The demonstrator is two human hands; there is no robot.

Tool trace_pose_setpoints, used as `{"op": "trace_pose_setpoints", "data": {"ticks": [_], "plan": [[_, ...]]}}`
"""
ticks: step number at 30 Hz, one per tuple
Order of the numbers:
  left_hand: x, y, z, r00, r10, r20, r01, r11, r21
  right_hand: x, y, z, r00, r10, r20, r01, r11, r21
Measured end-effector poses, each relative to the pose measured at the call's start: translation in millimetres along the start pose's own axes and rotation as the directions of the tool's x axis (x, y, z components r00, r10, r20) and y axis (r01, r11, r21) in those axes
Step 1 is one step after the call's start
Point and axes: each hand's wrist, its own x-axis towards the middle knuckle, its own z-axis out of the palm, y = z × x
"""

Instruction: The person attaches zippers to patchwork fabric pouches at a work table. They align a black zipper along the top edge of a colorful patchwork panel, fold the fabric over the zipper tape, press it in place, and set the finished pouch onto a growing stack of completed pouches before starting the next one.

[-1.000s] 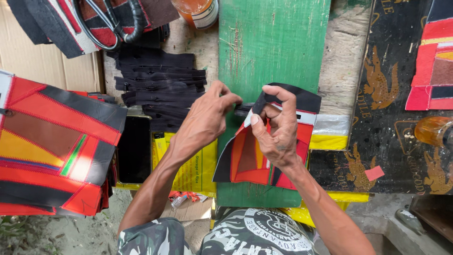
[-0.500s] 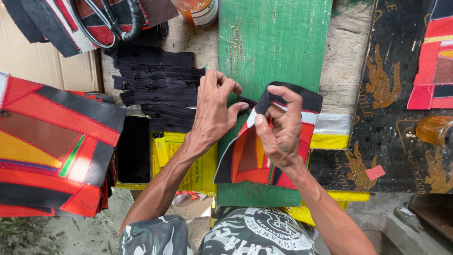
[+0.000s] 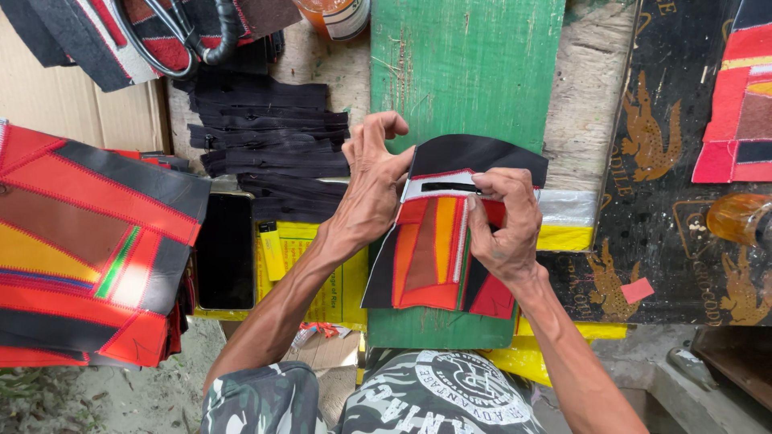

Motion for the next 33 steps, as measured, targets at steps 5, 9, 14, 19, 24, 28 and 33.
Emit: {"op": "trace_pose_setpoints", "data": {"ticks": [5, 9, 14, 19, 24, 28, 33], "plan": [[-1.8, -0.3, -4.6, 0.998, 0.06, 0.031, -0.061, 0.998, 0.025, 2.8, 2.8, 0.1, 0.997, -0.071, 0.021, 0.073, 0.991, -0.113], [-7.9, -2.2, -11.6, 0.996, 0.091, 0.023, -0.093, 0.988, 0.126, 5.0, 1.4, 0.4, 0.997, -0.072, 0.035, 0.076, 0.985, -0.152], [-10.8, -6.0, -12.9, 0.996, 0.086, 0.033, -0.089, 0.991, 0.103, 5.7, 1.2, 1.8, 0.997, -0.064, 0.032, 0.068, 0.987, -0.143], [-9.2, -4.4, -10.3, 0.993, 0.113, 0.021, -0.114, 0.992, 0.063, 4.0, 3.5, 0.2, 0.997, -0.072, 0.033, 0.076, 0.987, -0.144], [-1.4, -1.3, -8.0, 0.986, 0.155, 0.055, -0.156, 0.988, 0.009, 0.8, 6.1, 0.9, 0.999, -0.032, 0.018, 0.034, 0.994, -0.102], [4.1, -1.5, -2.5, 0.988, 0.132, 0.078, -0.133, 0.991, -0.004, 2.3, 4.4, -0.2, 1.0, -0.021, 0.004, 0.021, 0.998, -0.064], [0.3, -6.3, 2.8, 0.989, 0.129, 0.065, -0.132, 0.99, 0.047, 7.4, -22.7, 8.1, 0.996, 0.087, -0.002, -0.087, 0.996, -0.022]]}}
